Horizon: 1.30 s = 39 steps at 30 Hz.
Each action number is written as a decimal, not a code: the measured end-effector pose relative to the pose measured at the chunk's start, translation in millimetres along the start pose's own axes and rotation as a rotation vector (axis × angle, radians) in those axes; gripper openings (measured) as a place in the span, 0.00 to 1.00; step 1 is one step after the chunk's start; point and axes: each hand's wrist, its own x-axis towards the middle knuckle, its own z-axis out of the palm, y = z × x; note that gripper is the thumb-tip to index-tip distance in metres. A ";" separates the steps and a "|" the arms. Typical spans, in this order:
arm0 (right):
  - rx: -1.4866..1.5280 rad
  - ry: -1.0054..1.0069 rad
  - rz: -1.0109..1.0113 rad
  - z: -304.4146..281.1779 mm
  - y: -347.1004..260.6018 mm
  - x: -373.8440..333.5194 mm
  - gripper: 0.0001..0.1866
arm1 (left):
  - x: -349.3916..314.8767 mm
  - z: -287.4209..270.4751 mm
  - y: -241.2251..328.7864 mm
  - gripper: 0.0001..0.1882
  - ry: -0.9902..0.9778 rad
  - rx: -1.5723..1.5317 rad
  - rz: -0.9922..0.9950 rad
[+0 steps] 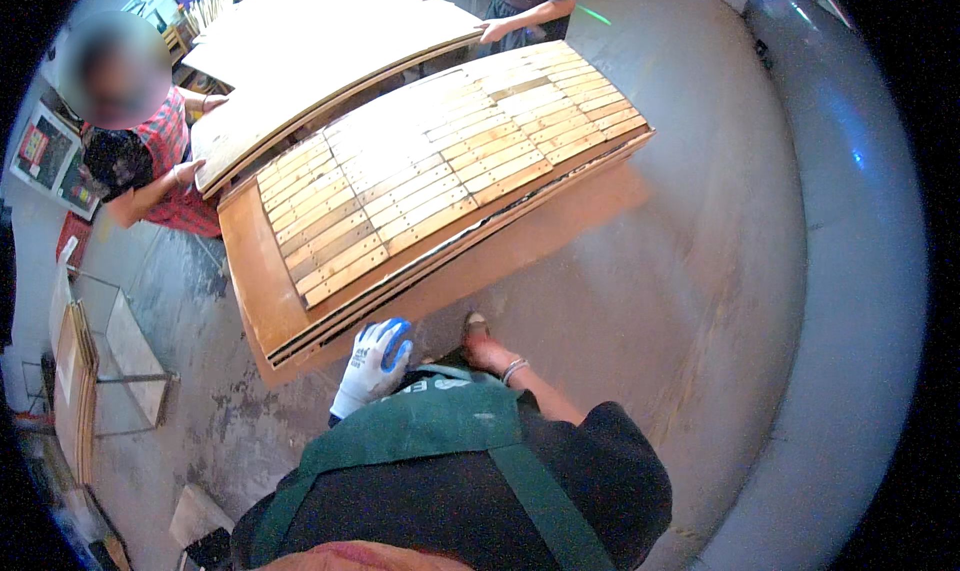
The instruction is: The person assembles a wooden slatted furniture component on a workbench. They align and press down multiple wooden slats into a frame, then flip the entire assembly over to inspect the underside and continue securing the pieces. The task involves handling large wooden panels and coordinating with other workers in a workshop.
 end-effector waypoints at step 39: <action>-0.253 -0.080 -0.075 -12.6 -2.9 15.7 0.13 | 18.8 -10.4 4.0 0.22 -0.107 -0.003 -0.074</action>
